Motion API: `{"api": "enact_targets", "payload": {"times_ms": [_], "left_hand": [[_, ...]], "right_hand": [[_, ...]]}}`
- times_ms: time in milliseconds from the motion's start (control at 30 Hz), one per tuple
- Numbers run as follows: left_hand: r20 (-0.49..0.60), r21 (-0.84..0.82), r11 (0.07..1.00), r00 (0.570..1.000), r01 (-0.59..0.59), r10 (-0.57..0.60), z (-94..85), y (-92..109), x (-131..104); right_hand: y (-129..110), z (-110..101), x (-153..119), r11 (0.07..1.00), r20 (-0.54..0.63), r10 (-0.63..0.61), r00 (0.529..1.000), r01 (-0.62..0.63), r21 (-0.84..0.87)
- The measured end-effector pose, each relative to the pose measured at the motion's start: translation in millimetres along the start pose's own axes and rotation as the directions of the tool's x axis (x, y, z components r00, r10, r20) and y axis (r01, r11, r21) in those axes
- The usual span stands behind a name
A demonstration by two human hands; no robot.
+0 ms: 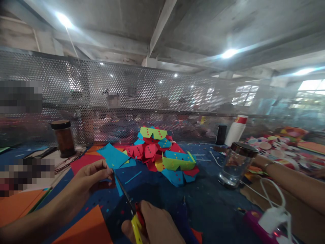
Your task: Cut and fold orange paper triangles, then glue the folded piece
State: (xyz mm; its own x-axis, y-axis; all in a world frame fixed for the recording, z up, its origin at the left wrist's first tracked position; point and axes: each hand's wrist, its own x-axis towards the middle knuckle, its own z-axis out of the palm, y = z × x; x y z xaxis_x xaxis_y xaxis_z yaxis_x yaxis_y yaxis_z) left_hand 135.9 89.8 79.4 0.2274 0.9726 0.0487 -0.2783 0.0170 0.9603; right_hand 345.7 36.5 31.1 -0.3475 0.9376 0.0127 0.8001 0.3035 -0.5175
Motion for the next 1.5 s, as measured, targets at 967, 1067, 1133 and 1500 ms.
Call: {"api": "enact_targets", "payload": {"times_ms": [967, 1067, 1133, 1500], "left_hand": [[0.030, 0.016, 1.000, 0.999, -0.018, 0.017, -3.9, -14.2, 2.7], [0.035, 0.019, 1.000, 0.999, -0.015, 0.015, -4.3, -13.7, 2.3], [0.031, 0.018, 1.000, 0.999, -0.009, 0.008, -4.6, -13.8, 2.8], [0.035, -0.020, 1.000, 0.999, 0.001, 0.000, -4.7, -15.7, 5.5]], "right_hand": [[-11.2, -7.5, -1.2, 0.995, 0.036, 0.091, 0.995, -0.092, 0.036], [-7.7, -3.5, 0.9, 0.996, 0.024, 0.087, 0.996, -0.087, 0.007], [-6.6, -3.0, 1.8, 0.994, 0.038, 0.104, 0.994, -0.103, -0.023], [-9.4, -7.7, -1.1, 0.994, 0.033, 0.103, 0.994, -0.103, -0.024]]}}
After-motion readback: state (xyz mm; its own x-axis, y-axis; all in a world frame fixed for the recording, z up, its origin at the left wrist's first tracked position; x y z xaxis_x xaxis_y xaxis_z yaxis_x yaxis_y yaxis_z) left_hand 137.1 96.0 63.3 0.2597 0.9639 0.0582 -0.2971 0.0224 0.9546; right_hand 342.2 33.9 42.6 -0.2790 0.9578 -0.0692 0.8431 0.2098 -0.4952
